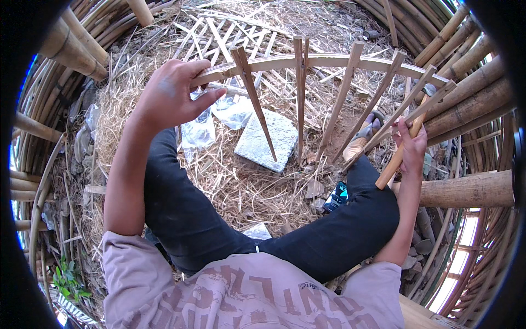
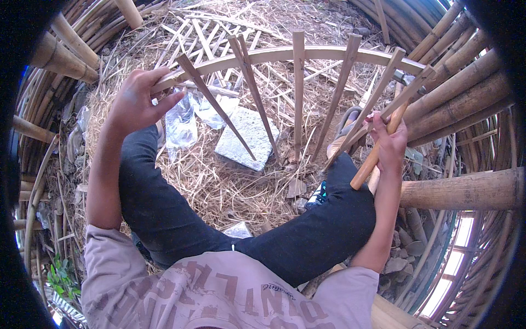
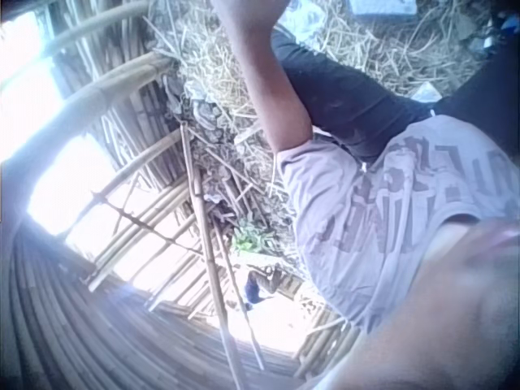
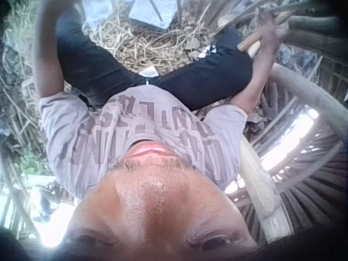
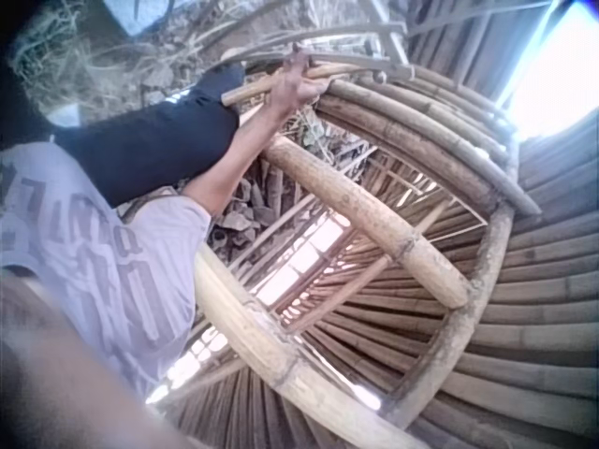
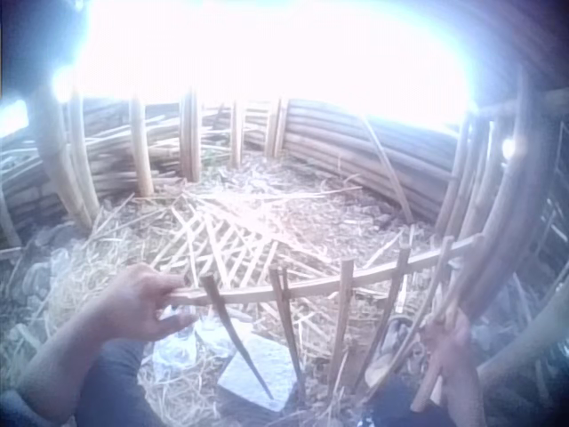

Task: The person hammers nails through thin bamboo slats into a larger frame by hand while sitting in a bamboo structure.

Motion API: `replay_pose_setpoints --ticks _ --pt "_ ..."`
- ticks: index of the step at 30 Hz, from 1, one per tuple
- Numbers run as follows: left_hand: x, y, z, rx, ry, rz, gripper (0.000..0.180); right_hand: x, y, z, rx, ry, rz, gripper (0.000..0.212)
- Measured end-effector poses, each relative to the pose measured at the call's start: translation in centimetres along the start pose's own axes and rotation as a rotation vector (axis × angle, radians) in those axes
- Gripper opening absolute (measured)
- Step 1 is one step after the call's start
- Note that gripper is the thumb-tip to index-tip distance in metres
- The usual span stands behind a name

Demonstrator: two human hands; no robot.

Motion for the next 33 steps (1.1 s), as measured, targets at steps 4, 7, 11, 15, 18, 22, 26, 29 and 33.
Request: replay_pose_setpoints --ticks 4,7,11,15,18,22,26,29,33 --pt "0.0 0.1 -0.4 0.161 -0.084 -0.119 0.037 0.2 -0.2 -0.1 -0.018 0.007 -0.014 0.025" --pt "-0.3 -0.2 -0.5 0.209 -0.218 -0.231 0.042 0.4 -0.4 -0.1 -0.023 0.010 -0.026 0.026" --pt "-0.5 -0.5 -0.4 0.232 -0.187 -0.235 0.038 0.2 -0.2 -0.7 -0.037 -0.021 -0.020 0.026" --pt "-1.4 0.1 -2.2 0.192 -0.100 -0.184 0.026 0.2 -0.1 -0.8 -0.010 0.005 -0.059 0.025" --pt "-1.5 1.8 -3.6 0.195 -0.046 -0.142 0.022 0.0 0.1 -1.4 -0.033 0.003 -0.037 0.027" --pt "-2.2 4.1 -5.8 0.265 0.020 -0.161 0.021 0.3 -0.2 -1.2 -0.032 0.094 -0.038 0.027" --pt "-3.9 6.0 -8.3 0.186 0.119 -0.050 0.020 1.3 -0.4 -1.2 -0.029 0.136 -0.063 0.032" --pt "-4.3 6.5 -10.1 0.030 0.157 -0.095 0.020 1.2 0.0 -2.2 -0.060 0.230 -0.091 0.036" --pt "-4.5 6.4 -8.1 -0.131 0.205 0.026 0.020 0.1 0.4 -5.0 -0.242 0.270 -0.153 0.032"
Point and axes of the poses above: each hand's wrist, its own y-axis towards the middle knuckle, its own z-axis out of the palm, x = y × z, the point moved 5 cm from there along y, towards the middle knuckle, and after that the axes turned 7 degrees about -x, right-handed, at the moved point
